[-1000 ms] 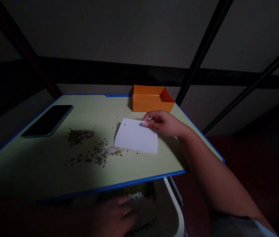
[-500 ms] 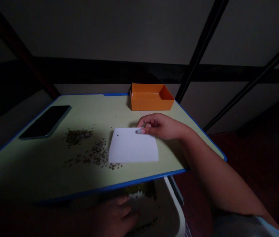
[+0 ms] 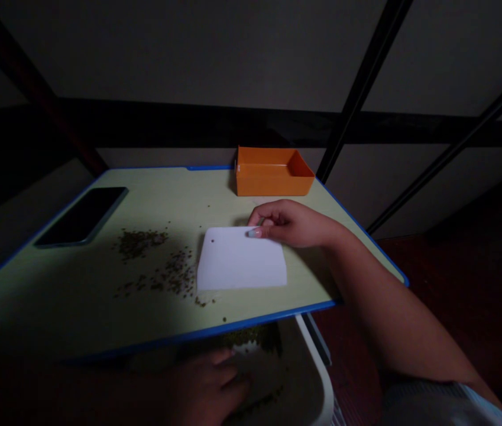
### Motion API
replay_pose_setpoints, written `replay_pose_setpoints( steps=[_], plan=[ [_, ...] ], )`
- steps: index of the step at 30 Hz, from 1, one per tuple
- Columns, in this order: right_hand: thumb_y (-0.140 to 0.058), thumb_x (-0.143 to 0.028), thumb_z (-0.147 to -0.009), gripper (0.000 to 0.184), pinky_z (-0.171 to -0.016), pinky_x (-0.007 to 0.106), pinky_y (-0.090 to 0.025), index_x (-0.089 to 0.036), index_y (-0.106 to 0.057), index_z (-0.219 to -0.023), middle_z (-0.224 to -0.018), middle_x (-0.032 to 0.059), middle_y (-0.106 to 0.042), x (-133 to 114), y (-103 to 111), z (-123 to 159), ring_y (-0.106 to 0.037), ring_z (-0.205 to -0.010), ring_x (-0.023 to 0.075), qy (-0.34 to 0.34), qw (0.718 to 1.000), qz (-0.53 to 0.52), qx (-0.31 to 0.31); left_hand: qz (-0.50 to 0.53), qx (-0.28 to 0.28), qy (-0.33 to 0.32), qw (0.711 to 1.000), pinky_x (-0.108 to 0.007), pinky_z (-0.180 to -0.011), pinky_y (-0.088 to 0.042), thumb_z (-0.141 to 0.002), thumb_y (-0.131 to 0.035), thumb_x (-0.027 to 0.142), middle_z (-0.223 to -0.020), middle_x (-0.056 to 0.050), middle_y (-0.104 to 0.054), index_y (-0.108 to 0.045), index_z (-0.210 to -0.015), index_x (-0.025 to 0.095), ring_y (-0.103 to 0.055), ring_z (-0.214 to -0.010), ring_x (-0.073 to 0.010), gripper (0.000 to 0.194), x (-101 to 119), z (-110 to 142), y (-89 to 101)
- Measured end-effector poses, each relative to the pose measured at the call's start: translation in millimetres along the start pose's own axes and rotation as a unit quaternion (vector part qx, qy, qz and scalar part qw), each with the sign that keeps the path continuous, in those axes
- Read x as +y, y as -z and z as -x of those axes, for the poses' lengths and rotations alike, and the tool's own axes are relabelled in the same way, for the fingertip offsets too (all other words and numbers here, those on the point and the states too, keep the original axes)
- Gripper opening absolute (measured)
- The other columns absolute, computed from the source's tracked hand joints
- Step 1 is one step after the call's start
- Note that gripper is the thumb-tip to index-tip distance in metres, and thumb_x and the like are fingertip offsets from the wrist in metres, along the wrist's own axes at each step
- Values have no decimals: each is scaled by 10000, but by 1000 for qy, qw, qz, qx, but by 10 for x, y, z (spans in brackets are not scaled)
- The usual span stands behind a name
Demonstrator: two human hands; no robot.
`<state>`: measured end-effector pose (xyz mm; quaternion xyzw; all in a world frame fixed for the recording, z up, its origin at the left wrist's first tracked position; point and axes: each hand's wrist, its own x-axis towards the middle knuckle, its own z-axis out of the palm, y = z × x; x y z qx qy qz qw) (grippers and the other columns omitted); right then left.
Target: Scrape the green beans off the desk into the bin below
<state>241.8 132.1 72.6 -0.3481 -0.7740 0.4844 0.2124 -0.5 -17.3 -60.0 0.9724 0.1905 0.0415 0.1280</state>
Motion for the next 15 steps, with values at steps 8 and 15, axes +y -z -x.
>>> replay_pose_setpoints(
  steps=[8, 15],
  plan=[
    [-699, -426, -847, 315, -549, 199, -389, -126, -634, -915, -686, -24, -600, -28, -23, 8, -499, -601, 69, 0, 1000, -7, -11, 8, -8, -26, 1000, -305, -1030, -449, -881, -665, 427, -856, -22, -750, -704, -948, 171, -716, -829, -174, 267, -32, 13, 70],
    [-685, -444, -860, 328, -524, 201, -363, -127, -627, -928, -642, -31, -579, -16, -22, 22, -483, -567, 70, -6, 1000, -14, -10, 2, -14, -21, 1000, -307, -1036, -447, -867, -684, 426, -857, -26, -748, -698, -945, 167, -718, -839, -179, 271, -14, 5, 49]
  ],
)
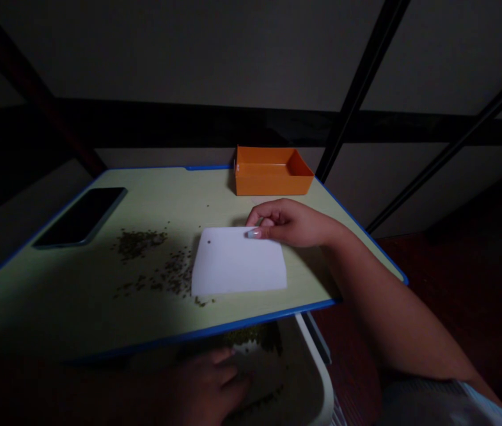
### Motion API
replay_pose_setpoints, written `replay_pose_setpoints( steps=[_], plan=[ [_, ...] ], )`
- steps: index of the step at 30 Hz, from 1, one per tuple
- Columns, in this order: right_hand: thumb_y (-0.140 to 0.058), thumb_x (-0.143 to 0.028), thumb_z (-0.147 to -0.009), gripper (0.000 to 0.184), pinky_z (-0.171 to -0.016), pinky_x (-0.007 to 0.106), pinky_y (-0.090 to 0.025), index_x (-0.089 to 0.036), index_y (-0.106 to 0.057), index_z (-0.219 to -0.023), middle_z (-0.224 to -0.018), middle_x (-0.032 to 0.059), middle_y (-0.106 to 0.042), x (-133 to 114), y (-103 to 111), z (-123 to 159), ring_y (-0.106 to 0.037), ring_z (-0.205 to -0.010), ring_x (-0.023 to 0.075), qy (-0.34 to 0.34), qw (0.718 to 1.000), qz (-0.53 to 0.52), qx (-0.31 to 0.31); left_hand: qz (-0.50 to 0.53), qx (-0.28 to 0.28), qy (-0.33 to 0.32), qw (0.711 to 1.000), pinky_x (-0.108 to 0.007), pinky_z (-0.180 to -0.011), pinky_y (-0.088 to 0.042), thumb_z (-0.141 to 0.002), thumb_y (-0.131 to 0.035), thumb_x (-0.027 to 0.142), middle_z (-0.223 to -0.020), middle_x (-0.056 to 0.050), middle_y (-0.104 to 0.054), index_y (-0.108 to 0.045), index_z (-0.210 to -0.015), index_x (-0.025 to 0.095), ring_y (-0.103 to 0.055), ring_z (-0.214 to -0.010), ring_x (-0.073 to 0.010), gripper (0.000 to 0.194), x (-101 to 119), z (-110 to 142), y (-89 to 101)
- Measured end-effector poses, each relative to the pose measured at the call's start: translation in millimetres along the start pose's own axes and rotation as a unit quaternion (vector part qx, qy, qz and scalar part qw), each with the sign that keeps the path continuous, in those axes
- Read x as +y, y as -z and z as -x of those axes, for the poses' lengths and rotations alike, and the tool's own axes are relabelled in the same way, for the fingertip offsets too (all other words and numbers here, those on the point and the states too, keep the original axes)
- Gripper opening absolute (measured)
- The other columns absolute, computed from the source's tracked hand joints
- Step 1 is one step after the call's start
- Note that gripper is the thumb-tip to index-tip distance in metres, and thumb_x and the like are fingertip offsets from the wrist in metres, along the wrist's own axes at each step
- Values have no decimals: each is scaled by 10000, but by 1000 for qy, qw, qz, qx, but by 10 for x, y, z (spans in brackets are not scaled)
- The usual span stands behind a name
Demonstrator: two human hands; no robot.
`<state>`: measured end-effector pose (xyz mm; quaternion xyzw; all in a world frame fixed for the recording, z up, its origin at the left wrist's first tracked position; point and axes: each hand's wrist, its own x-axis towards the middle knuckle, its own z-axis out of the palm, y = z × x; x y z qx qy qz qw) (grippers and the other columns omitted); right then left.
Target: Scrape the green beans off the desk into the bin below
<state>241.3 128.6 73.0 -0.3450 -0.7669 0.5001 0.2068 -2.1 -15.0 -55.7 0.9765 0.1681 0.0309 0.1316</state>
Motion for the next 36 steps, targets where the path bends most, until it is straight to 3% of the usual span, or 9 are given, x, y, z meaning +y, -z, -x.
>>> replay_pose_setpoints(
  steps=[4, 11, 15, 19, 27, 32, 36],
  plan=[
    [-716, -418, -836, 303, -543, 210, -377, -133, -630, -894, -669, -27, -587, -49, 26, 27, -492, -592, 75, 5, 1000, -1, 5, -10, -4, 11, 1000, -317, -1003, -476, -821, -723, 465, -837, -51, -748, -702, -925, 144, -721, -808, -194, 339, 16, -29, -18],
    [-679, -426, -862, 296, -531, 207, -346, -136, -643, -907, -627, -49, -547, -53, 28, 21, -452, -559, 63, -31, 998, 31, -49, -9, -5, 12, 1000, -309, -1002, -486, -848, -678, 530, -842, -30, -753, -709, -934, 163, -722, -804, -181, 379, 27, -37, 6],
    [-702, -424, -838, 300, -554, 218, -364, -136, -638, -896, -675, -31, -573, -34, 35, 18, -474, -591, 72, -38, 998, 32, -25, -11, -5, 31, 999, -313, -972, -501, -805, -727, 471, -789, -40, -745, -714, -879, 154, -726, -774, -197, 326, 56, -52, -22],
    [-706, -425, -832, 305, -564, 218, -365, -132, -642, -883, -682, -27, -567, -22, 34, 4, -474, -606, 75, -45, 998, 37, -9, -5, -5, 37, 999, -313, -964, -503, -762, -750, 504, -836, -51, -754, -715, -938, 145, -725, -816, -209, 401, 52, -45, -35],
    [-708, -460, -823, 337, -534, 212, -325, -133, -626, -847, -651, -35, -523, -6, 44, 10, -437, -581, 68, -53, 997, 59, 3, 14, -17, 31, 999, -309, -1008, -458, -889, -626, 410, -844, -41, -751, -716, -965, 168, -715, -833, -185, 269, 44, -31, -13],
    [-715, -480, -807, 353, -517, 215, -304, -142, -617, -833, -633, -37, -503, -17, 73, 21, -418, -556, 67, -72, 994, 77, 15, 14, -17, 46, 999, -331, -989, -472, -885, -613, 561, -850, -57, -756, -716, -938, 160, -716, -855, -205, 417, 65, -41, 9],
    [-716, -478, -809, 347, -510, 223, -292, -147, -618, -834, -628, -36, -491, -17, 87, 22, -408, -548, 68, -78, 994, 79, 21, 13, -12, 46, 999, -312, -1011, -455, -899, -614, 545, -876, -40, -760, -721, -955, 172, -716, -874, -182, 392, 76, -41, 22]
  ],
)
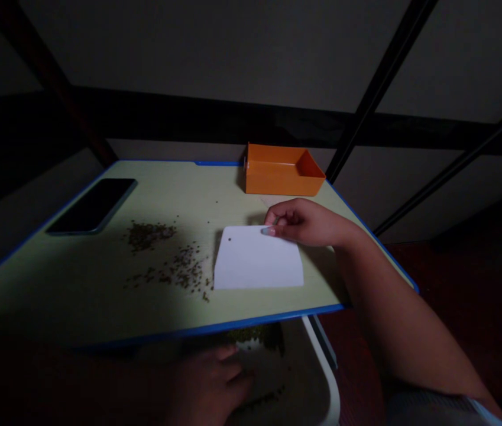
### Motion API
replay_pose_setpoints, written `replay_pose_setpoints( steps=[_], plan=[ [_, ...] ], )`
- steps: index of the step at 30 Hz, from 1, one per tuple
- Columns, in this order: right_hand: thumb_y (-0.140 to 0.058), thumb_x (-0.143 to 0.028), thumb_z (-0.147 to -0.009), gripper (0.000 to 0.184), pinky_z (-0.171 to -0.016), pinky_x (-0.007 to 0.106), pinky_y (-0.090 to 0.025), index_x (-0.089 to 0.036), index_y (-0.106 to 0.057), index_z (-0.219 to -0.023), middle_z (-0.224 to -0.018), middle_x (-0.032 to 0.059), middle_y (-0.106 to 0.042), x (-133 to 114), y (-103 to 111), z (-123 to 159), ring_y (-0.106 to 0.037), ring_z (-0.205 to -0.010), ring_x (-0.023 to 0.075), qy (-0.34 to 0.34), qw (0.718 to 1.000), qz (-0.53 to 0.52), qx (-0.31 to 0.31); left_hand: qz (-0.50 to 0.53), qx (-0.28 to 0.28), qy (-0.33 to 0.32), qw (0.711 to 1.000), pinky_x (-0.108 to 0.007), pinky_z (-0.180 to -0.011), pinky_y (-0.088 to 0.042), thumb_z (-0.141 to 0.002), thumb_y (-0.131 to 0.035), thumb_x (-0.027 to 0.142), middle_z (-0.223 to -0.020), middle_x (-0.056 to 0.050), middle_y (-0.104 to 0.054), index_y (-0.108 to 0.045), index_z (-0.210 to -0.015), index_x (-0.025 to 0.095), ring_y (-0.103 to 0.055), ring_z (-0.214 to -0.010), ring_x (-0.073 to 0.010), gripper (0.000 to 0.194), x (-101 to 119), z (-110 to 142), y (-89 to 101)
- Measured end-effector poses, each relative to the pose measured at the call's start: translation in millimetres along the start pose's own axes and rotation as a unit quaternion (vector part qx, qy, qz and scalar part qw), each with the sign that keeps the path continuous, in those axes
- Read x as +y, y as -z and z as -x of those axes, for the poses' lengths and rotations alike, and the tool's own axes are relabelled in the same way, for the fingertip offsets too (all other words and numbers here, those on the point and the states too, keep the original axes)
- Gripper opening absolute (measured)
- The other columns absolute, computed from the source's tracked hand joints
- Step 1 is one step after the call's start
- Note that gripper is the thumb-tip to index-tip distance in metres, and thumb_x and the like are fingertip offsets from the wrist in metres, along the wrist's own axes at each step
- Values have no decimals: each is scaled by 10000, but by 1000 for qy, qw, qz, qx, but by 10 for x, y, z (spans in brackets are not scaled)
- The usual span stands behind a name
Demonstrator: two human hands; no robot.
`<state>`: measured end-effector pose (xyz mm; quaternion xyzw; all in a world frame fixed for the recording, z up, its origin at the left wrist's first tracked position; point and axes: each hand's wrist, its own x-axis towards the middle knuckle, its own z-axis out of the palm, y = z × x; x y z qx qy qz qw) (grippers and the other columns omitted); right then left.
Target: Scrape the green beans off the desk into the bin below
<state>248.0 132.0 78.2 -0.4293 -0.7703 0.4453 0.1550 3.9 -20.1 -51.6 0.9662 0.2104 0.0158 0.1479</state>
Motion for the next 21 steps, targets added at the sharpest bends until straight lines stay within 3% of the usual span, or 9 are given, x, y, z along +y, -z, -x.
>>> replay_pose_setpoints(
  steps=[7, 12, 17, 21],
  plan=[
    [-707, -489, -822, 349, -528, 234, -313, -150, -627, -848, -650, -24, -522, 45, -21, -23, -447, -571, 79, 19, 1000, -14, 2, -10, 9, -23, 1000, -304, -1004, -464, -887, -640, 506, -853, -41, -761, -723, -939, 152, -723, -832, -184, 367, -7, -18, 5],
    [-711, -474, -824, 352, -534, 227, -323, -141, -619, -890, -643, -24, -547, 31, -45, -20, -450, -572, 79, 21, 999, -34, -13, -20, 1, -5, 1000, -321, -973, -495, -829, -694, 547, -851, -44, -758, -720, -925, 162, -724, -843, -204, 397, 6, -7, 11],
    [-701, -461, -832, 332, -545, 218, -337, -140, -621, -860, -646, -29, -534, 2, -62, -9, -441, -588, 75, 34, 999, -29, -25, -5, -1, -24, 1000, -305, -1042, -446, -873, -648, 558, -910, -28, -761, -714, -978, 179, -719, -898, -183, 399, -5, 14, 15],
    [-698, -460, -835, 330, -533, 212, -321, -142, -614, -863, -628, -40, -520, -1, -68, -12, -423, -577, 72, 37, 998, -38, -27, -1, -7, 5, 1000, -329, -1010, -481, -866, -652, 564, -896, -36, -766, -721, -962, 173, -723, -867, -193, 409, 9, -11, -7]
  ],
)
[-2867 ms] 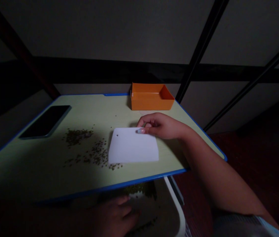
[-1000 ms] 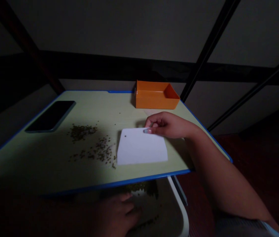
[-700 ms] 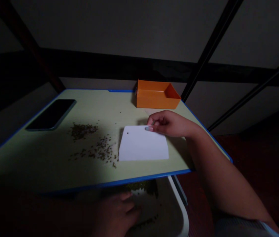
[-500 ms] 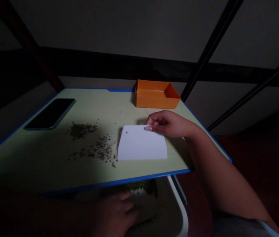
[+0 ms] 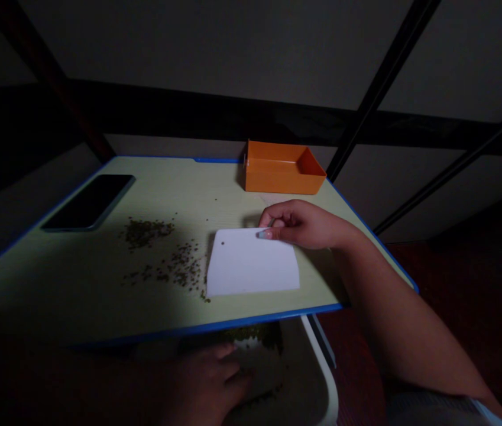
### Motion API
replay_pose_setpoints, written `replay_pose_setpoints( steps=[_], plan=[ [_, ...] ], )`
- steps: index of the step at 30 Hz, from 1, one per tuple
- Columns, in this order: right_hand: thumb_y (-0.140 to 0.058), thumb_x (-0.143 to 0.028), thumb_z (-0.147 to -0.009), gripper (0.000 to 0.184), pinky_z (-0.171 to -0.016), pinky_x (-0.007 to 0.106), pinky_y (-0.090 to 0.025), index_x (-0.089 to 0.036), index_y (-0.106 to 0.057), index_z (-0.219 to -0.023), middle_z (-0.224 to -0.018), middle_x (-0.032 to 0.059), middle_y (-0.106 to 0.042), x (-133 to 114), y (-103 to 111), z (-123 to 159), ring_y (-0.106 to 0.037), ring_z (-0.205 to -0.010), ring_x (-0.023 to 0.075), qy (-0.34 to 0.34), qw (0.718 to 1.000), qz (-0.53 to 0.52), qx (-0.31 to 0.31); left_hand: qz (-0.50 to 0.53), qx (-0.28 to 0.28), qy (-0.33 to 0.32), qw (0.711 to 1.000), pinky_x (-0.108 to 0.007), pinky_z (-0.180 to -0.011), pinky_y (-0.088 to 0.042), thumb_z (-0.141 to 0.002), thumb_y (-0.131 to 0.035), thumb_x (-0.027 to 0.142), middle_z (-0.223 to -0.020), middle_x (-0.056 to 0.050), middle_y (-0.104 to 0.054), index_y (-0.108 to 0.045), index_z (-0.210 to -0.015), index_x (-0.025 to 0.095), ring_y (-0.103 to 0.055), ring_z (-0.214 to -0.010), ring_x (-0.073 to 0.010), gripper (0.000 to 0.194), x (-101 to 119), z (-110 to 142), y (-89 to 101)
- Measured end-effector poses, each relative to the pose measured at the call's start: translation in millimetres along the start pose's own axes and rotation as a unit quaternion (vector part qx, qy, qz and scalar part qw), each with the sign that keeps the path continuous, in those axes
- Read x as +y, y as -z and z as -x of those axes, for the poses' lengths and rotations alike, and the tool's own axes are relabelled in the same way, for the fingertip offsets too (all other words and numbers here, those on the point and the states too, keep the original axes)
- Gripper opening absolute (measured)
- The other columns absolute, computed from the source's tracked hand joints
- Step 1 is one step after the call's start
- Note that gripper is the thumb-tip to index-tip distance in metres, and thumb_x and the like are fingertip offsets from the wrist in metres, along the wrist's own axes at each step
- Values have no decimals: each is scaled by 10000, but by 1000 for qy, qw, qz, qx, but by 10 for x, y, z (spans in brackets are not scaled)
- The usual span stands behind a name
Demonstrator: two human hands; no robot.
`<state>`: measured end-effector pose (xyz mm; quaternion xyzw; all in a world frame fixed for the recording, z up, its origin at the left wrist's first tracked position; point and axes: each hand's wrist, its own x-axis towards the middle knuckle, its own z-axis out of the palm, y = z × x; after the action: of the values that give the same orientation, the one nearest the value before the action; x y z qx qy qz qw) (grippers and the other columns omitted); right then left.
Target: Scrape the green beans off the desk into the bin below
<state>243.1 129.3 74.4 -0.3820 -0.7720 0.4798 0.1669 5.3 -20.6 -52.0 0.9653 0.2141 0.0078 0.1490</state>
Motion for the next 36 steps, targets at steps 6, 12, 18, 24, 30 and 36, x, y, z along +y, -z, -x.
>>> replay_pose_setpoints(
  steps=[6, 12, 18, 24, 30, 36],
  plan=[
    [-694, -476, -838, 353, -531, 214, -320, -135, -611, -878, -634, -39, -530, -4, -27, -7, -431, -569, 71, 3, 1000, -13, -13, -1, -16, 20, 1000, -298, -984, -486, -858, -681, 510, -894, -36, -766, -728, -956, 180, -722, -903, -194, 348, 30, -11, 60],
    [-672, -446, -869, 322, -516, 210, -296, -129, -615, -866, -610, -49, -503, 10, -36, -13, -407, -551, 61, 22, 1000, -6, 2, 8, -35, -13, 999, -309, -1037, -456, -900, -620, 550, -907, -49, -761, -719, -976, 155, -724, -891, -190, 414, 4, -10, 124],
    [-652, -458, -887, 329, -500, 204, -294, -132, -609, -884, -599, -49, -515, 41, -61, -44, -419, -533, 60, 35, 999, -19, -2, 8, -37, -22, 999, -316, -1045, -450, -866, -680, 490, -961, -48, -762, -717, -1008, 156, -722, -909, -201, 364, 2, -14, 114],
    [-656, -464, -885, 334, -499, 203, -294, -132, -614, -887, -593, -55, -505, 49, -75, -57, -412, -530, 57, 39, 999, -21, -6, -8, -26, 5, 1000, -310, -1016, -463, -802, -741, 514, -886, -34, -758, -716, -962, 164, -722, -866, -197, 386, 27, -2, 73],
    [-688, -456, -853, 329, -522, 209, -331, -134, -625, -883, -622, -48, -530, 16, -66, -44, -429, -555, 61, 31, 999, -22, -10, 10, 29, -2, 1000, -327, -983, -474, -876, -605, 589, -849, -43, -759, -729, -933, 183, -726, -844, -206, 429, 7, 15, 28],
    [-722, -460, -812, 342, -528, 208, -331, -134, -630, -860, -613, -50, -535, -5, -60, -27, -444, -555, 67, 2, 1000, -29, -13, 19, -7, 24, 999, -339, -966, -487, -831, -677, 538, -903, -38, -762, -725, -959, 197, -722, -873, -223, 368, 15, 13, 70]
  ],
)
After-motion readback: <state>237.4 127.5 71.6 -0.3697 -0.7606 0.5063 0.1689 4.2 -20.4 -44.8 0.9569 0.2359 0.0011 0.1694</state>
